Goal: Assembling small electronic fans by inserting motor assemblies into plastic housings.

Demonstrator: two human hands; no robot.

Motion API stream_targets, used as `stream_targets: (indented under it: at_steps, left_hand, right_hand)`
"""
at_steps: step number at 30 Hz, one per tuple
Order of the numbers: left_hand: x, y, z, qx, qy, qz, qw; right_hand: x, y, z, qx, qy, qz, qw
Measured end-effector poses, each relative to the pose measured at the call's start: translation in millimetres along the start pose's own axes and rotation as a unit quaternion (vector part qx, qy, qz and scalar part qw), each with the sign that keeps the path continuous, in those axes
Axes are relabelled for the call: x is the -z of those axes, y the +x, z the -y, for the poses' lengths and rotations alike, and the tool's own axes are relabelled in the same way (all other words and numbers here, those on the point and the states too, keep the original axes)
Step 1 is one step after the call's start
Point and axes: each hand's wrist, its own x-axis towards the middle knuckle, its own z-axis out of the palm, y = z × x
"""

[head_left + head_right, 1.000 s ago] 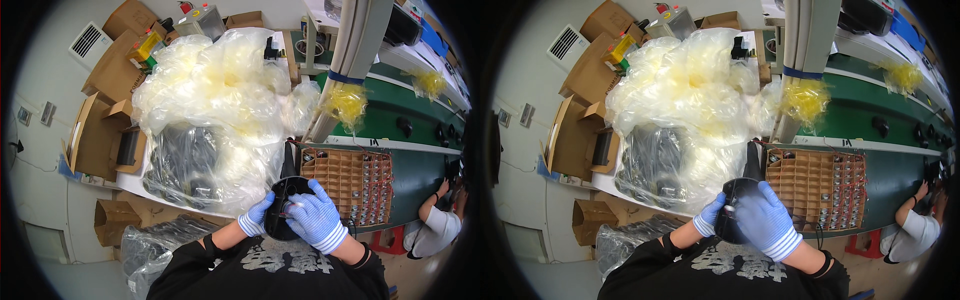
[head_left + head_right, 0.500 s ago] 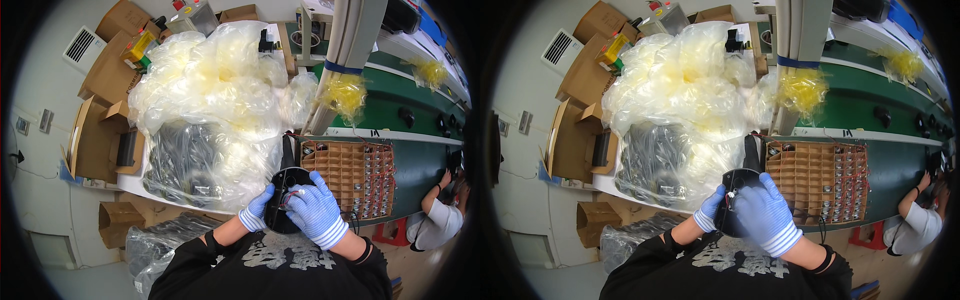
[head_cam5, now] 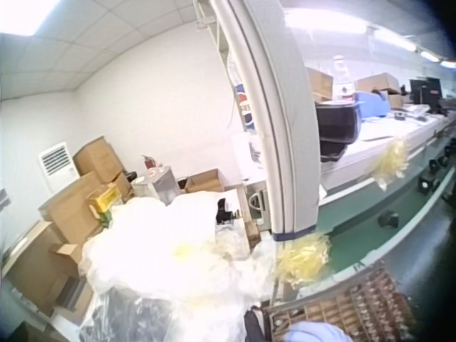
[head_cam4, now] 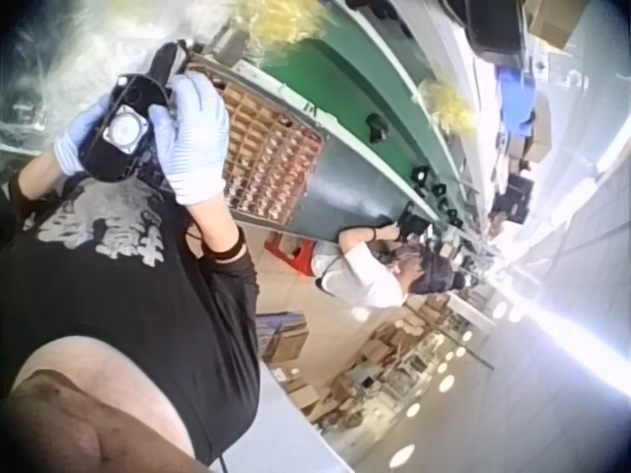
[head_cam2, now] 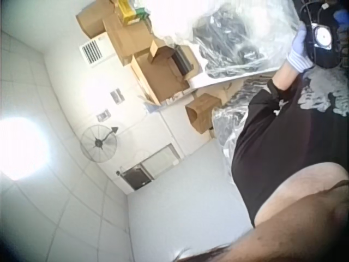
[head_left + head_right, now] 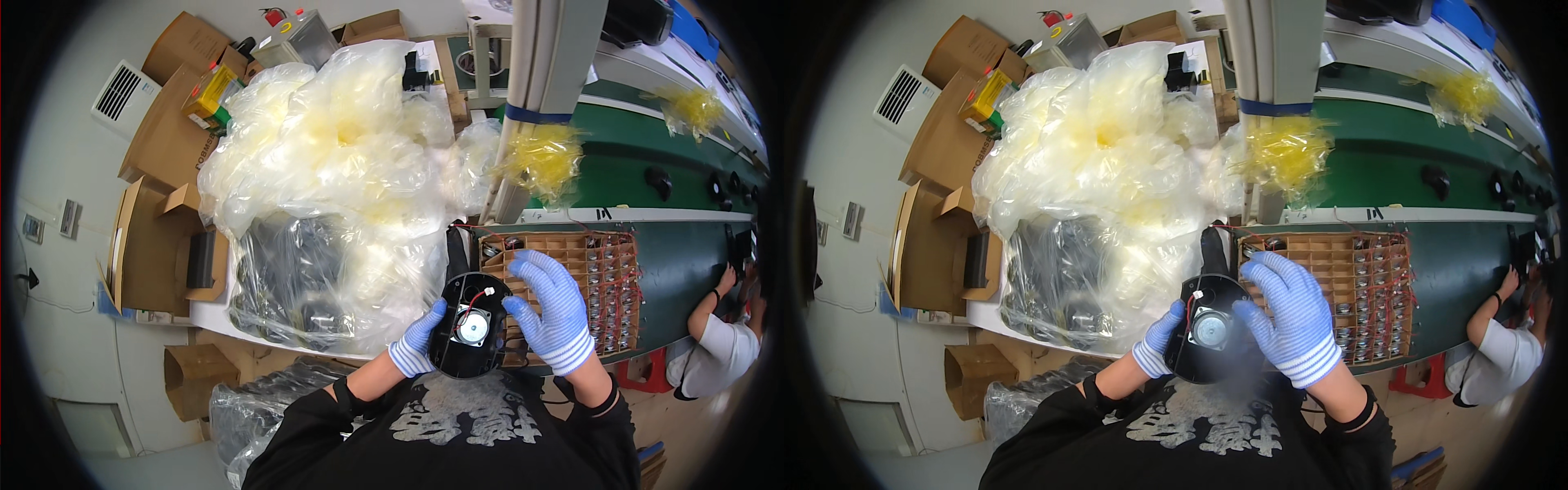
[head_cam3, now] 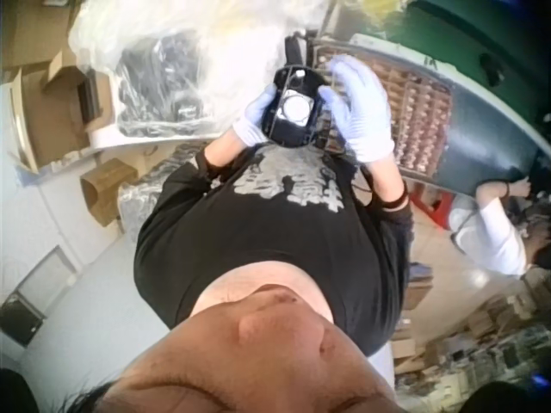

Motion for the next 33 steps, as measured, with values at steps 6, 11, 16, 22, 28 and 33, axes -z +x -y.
stream_targets:
  at_steps: [6,11,16,22,28,33]
  left_hand:
    - [1,16,-2,0.019,0.030,-0.016,0.999]
    - [11,24,0,0.031,-0.032,-0.031,0.999]
    - [6,26,0,0.011,-0.043,-0.021,0.999]
    - [14,20,3,0.001,-0.045,-0.026,0.999]
    - [14,15,5,-0.007,-0.050,-0.025,0.998]
    - [13,16,4,-0.002,-0.045,-0.033,0.998]
  right_hand:
    - [13,0,4,0.075,-0.059,0.067,0.993]
    - [7,-9,16,0.023,-0.111,0.173,0.978]
    - [1,-5,8,0.062,-0.142,0.159,0.975]
    - [-4,-5,8,0.069,-0.130,0.165,0.975]
    - [-8,-7,9,0.073,-0.126,0.158,0.977]
    - [-4,-7,8,0.067,-0.124,0.167,0.976]
